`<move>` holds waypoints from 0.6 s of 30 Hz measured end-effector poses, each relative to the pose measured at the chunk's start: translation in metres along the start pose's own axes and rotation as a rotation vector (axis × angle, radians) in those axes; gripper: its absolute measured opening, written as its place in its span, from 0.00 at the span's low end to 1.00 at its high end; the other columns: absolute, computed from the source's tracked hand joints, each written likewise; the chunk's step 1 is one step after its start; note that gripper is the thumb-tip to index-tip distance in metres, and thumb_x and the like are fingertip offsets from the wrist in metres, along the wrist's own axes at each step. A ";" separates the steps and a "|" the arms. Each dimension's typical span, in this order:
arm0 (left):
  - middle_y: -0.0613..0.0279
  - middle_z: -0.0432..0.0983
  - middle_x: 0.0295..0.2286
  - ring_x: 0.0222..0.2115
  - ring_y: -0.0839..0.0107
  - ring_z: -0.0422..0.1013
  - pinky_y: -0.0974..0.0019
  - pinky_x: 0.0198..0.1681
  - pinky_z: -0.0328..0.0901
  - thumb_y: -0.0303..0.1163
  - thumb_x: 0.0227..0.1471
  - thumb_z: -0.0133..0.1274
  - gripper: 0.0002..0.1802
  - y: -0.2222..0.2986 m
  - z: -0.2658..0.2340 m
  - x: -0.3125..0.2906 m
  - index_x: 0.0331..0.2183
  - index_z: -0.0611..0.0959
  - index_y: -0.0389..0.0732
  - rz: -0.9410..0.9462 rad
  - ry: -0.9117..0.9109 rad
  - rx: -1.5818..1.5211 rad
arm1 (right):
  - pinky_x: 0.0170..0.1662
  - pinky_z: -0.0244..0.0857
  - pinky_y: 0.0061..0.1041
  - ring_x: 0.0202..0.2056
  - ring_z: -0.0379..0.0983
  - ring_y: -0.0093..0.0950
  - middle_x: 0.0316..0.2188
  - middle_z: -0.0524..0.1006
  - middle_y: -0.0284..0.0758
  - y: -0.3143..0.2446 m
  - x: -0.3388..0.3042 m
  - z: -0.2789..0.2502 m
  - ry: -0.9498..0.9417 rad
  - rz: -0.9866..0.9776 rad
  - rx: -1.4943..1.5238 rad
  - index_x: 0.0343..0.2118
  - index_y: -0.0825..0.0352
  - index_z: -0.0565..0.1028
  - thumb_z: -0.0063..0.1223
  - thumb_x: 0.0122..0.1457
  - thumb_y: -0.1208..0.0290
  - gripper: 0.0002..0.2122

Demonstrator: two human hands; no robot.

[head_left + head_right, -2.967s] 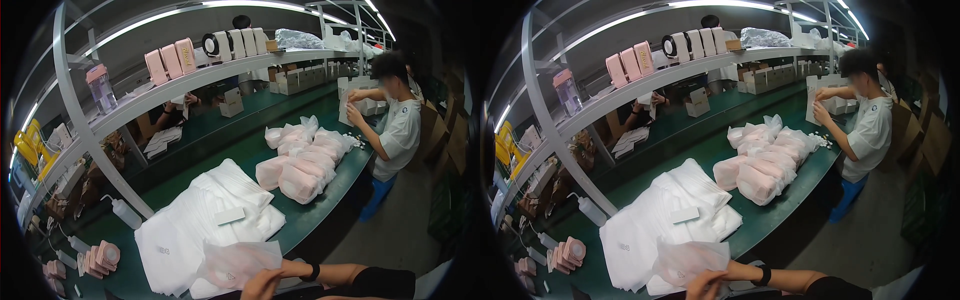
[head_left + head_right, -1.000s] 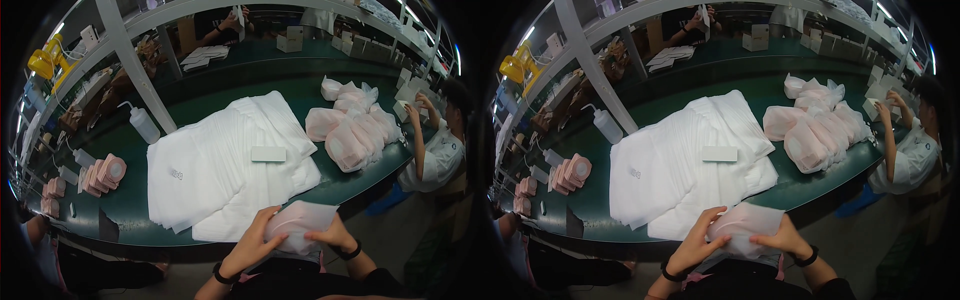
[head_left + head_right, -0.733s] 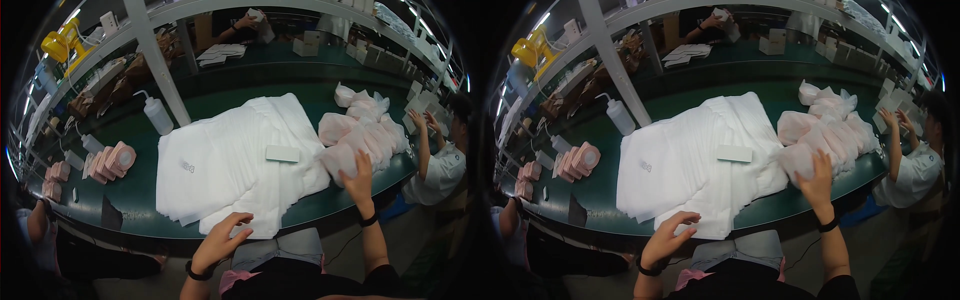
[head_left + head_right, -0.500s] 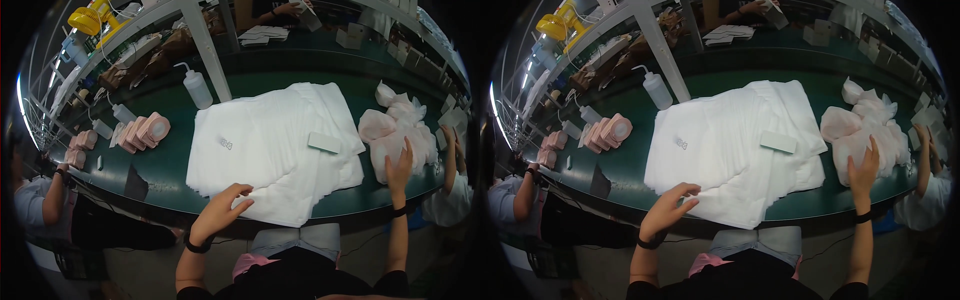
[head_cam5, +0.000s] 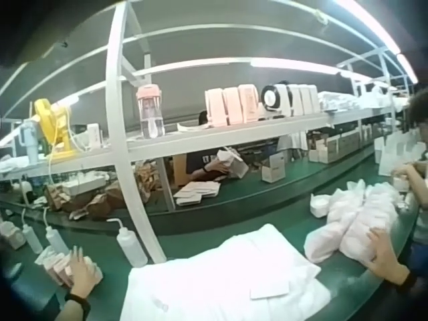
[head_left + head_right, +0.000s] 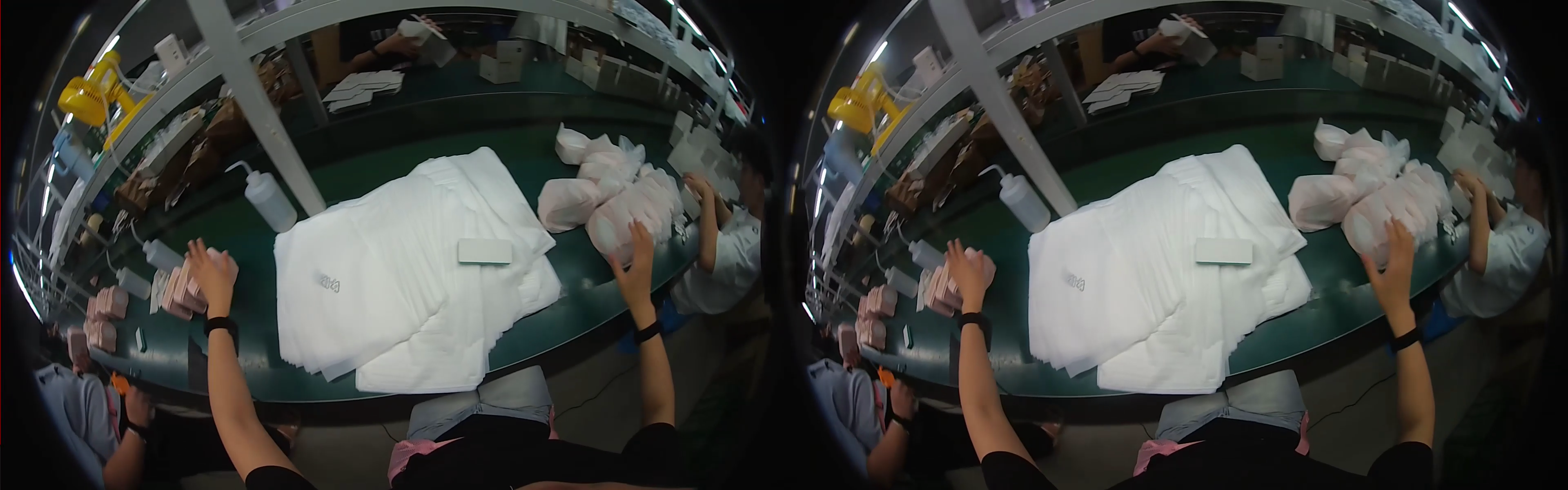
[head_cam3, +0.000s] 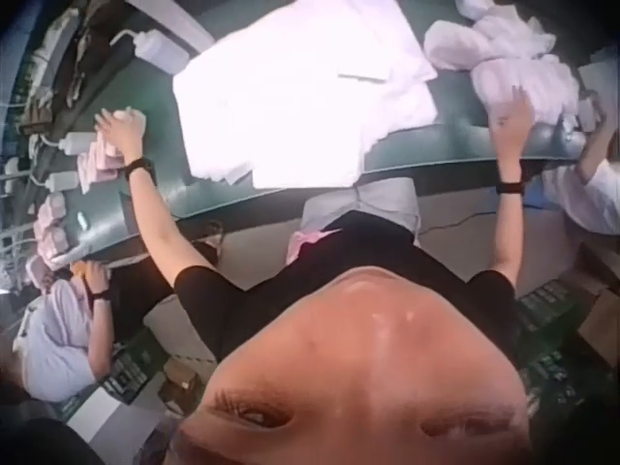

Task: The person wipes a pink record player, slides it into a white plastic bag, and sets it aside before repeating the process with another unit.

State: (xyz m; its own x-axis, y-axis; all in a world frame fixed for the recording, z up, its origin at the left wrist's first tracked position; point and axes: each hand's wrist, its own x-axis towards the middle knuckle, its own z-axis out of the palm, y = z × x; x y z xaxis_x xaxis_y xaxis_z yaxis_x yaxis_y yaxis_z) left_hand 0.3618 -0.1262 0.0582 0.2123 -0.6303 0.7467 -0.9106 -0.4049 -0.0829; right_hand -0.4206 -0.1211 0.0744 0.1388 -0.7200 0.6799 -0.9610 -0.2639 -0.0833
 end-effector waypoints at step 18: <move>0.49 0.67 0.43 0.45 0.56 0.66 0.60 0.48 0.62 0.17 0.38 0.59 0.29 0.070 -0.161 -0.039 0.46 0.69 0.37 0.075 -0.369 -0.705 | 0.48 0.62 0.27 0.43 0.71 0.31 0.45 0.71 0.40 -0.183 -0.063 0.010 -0.406 0.208 1.122 0.48 0.71 0.67 0.51 0.48 0.83 0.20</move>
State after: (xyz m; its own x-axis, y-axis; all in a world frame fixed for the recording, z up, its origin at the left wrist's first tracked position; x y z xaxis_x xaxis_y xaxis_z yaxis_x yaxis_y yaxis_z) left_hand 0.2325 -0.0233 0.1301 0.1327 -0.8679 0.4786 -0.9106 0.0839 0.4047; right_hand -0.2508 -0.0337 0.0394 0.2649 -0.9107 0.3169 -0.2601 -0.3840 -0.8860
